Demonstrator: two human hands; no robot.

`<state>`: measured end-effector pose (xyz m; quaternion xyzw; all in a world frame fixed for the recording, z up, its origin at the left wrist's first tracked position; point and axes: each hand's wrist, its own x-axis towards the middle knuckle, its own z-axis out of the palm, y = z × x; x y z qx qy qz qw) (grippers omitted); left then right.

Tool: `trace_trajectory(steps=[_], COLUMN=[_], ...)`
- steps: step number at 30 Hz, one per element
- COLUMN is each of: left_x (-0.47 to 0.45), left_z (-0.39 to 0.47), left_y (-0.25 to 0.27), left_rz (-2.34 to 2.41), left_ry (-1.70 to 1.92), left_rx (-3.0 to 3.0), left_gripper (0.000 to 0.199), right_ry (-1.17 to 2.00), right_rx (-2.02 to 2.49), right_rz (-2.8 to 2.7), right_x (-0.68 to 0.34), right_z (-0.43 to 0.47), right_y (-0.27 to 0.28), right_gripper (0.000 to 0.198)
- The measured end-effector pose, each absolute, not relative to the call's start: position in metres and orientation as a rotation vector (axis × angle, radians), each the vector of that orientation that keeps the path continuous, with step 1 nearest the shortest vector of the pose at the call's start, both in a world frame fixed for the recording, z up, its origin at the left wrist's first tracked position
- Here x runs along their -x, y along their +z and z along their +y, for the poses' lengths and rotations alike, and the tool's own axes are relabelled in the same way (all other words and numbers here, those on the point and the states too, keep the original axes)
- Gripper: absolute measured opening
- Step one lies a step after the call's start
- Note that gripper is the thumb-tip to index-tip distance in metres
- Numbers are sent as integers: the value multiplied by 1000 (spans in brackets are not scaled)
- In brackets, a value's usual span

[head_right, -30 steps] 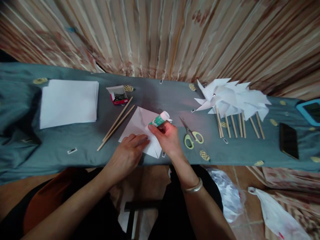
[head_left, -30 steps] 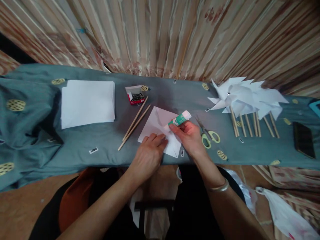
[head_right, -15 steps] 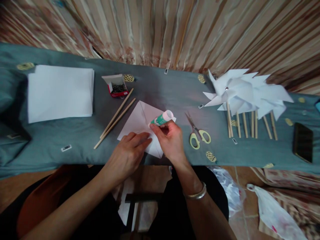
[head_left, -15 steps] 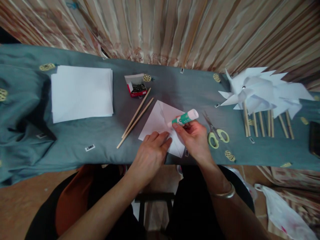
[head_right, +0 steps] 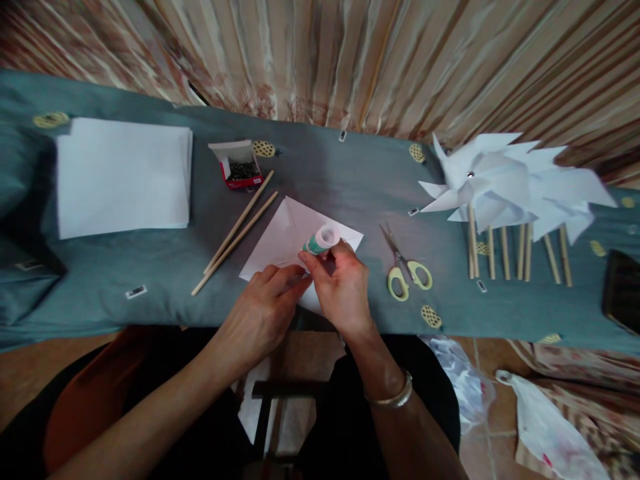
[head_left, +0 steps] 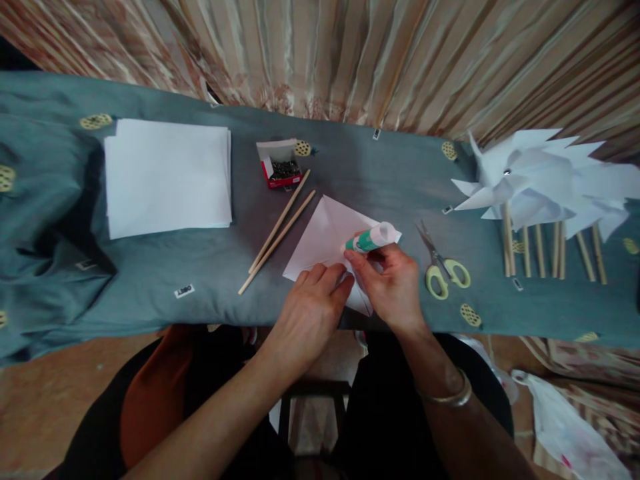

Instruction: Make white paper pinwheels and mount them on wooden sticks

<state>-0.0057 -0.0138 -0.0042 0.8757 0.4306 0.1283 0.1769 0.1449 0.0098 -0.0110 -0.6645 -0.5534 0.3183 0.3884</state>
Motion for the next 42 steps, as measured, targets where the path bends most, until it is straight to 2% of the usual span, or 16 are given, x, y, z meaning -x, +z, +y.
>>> trace_trajectory(steps=[12,42], left_x=[6,8], left_z=[-14,-15], left_y=[-3,-3], left_rz=[1219,1201], left_ry=[392,419], left_rx=[-2455,-2390], left_gripper=[30,32], right_ry=[941,859], right_rx=[1613,1643], right_rz=[-1268,-1478], right_x=[-144,-148], right_z=[11,10], right_y=[-13,-13], right_gripper=[20,20])
